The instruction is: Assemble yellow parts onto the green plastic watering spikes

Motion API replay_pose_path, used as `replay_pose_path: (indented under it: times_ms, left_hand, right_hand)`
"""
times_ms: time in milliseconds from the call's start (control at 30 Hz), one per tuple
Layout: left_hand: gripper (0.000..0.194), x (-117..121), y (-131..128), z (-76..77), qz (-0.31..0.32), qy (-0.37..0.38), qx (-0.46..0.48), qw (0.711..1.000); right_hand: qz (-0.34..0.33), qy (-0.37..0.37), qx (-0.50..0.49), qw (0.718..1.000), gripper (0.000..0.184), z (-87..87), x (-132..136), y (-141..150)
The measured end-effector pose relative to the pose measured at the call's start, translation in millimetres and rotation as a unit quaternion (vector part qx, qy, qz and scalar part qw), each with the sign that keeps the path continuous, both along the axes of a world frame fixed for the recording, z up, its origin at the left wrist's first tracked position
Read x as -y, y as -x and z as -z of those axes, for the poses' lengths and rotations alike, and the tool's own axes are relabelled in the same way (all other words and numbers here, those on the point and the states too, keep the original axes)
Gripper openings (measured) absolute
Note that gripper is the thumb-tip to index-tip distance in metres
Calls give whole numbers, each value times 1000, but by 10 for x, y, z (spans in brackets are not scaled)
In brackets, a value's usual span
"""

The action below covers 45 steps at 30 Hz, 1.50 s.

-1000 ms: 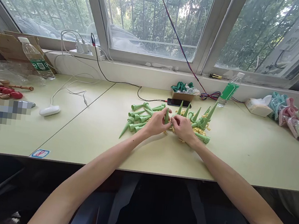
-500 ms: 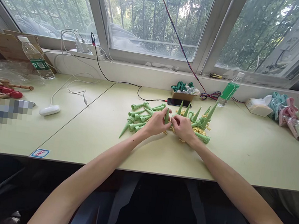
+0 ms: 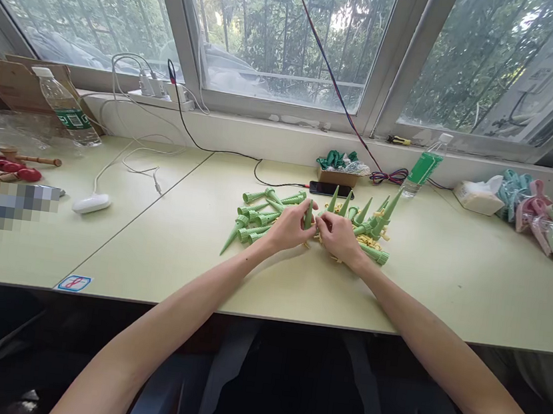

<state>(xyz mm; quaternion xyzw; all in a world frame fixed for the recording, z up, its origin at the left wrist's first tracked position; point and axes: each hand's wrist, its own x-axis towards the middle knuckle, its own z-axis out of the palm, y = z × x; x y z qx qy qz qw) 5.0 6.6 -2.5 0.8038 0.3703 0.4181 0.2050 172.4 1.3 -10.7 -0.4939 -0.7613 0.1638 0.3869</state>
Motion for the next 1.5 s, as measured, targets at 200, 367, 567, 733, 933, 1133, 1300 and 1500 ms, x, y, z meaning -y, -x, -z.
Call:
replay_pose_path:
  times_ms: [200, 367, 567, 733, 933, 1133, 1300, 1500]
  left_hand:
    - [28, -12, -1, 11, 2, -5, -1, 1000]
    - [26, -1, -3, 1, 2, -11, -8, 1000]
    - [24, 7, -7, -2, -4, -25, -11, 1000]
    - [23, 2, -7, 10, -7, -26, -16, 1000]
    - [23, -8, -6, 27, -6, -35, -21, 999]
    - [22, -13, -6, 35, -6, -44, -21, 999]
    - [24, -20, -5, 42, -3, -40, -18, 999]
    - [26, -10, -8, 31, 0, -39, -10, 999]
  right_hand:
    - [-2, -6, 4, 1000, 31, 7, -3, -6]
    - [0, -9, 6, 1000, 32, 16, -7, -8]
    - [1, -6, 7, 1000, 32, 17, -10, -6]
    - [5, -7, 11, 1000, 34, -9, 4, 2]
    - [7, -7, 24, 1000, 35, -33, 18, 6]
    - [8, -9, 30, 999, 37, -29, 15, 8]
    - [8, -8, 31, 999, 37, -18, 6, 11]
    - [10, -2, 31, 999, 37, -19, 9, 14]
